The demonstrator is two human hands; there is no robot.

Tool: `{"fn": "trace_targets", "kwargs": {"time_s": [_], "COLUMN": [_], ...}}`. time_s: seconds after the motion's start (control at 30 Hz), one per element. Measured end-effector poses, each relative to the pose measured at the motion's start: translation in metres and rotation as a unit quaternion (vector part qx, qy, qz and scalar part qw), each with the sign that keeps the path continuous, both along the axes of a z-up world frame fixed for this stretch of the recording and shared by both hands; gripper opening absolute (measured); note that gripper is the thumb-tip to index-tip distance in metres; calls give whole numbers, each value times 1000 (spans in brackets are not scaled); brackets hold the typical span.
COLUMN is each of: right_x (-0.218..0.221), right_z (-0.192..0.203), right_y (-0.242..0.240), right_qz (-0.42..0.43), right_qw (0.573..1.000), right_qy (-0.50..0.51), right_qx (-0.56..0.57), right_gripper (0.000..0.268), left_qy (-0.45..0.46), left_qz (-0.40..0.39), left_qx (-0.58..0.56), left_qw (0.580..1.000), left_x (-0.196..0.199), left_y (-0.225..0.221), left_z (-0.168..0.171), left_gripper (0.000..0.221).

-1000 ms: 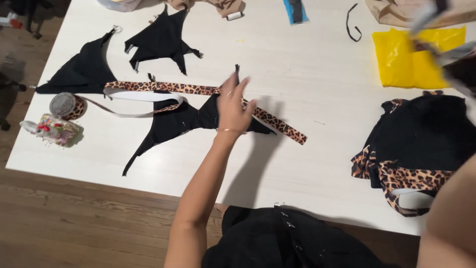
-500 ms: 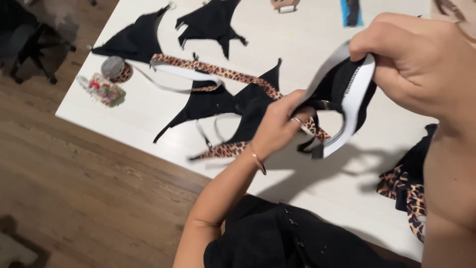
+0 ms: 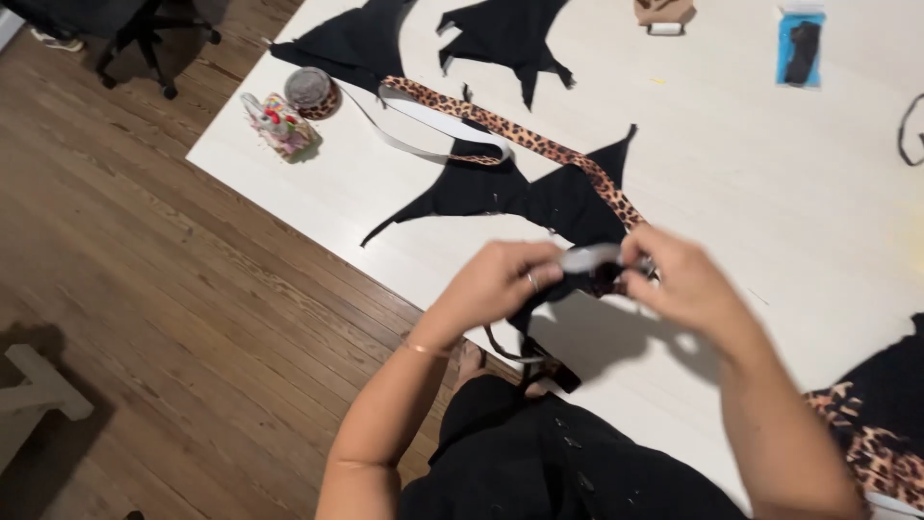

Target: Assembling a bikini top by pinning fabric pieces and attaching leopard print straps using scissors and pins.

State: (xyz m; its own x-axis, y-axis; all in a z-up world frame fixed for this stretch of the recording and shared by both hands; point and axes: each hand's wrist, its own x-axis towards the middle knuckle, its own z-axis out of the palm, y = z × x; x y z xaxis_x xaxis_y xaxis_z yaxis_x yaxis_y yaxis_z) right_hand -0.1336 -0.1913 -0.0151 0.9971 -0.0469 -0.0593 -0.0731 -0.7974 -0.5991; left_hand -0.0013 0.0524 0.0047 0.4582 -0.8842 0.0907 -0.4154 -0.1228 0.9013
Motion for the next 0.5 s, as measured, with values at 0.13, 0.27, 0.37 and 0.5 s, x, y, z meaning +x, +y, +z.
{"fn": "trace_targets", "kwargs": {"time_s": [0.13,0.27,0.37,0.5], "right_x": [-1,-3,-30,-52], "right_z": [-25,-74,-61,-8], "right_y": [60,62,55,66], "right_qz": [-158,-179,-216,-274], "right_qw": [976,982,967,949], "right_qy": [51,-60,-137,-158], "right_qx": [142,10,17,2], "right_gripper": [58,48,53,69], "left_qy": [-16,-92,-114,-179], "left_qz": [-94,-155,-90,19], "left_qx": [27,62,214,232], "left_qw": [995,982,966,956], "left_x": [-7,14,50,120], "left_y": [17,37,66,105], "left_z": [8,24,-19,-56], "left_gripper": [26,47,52,23]}}
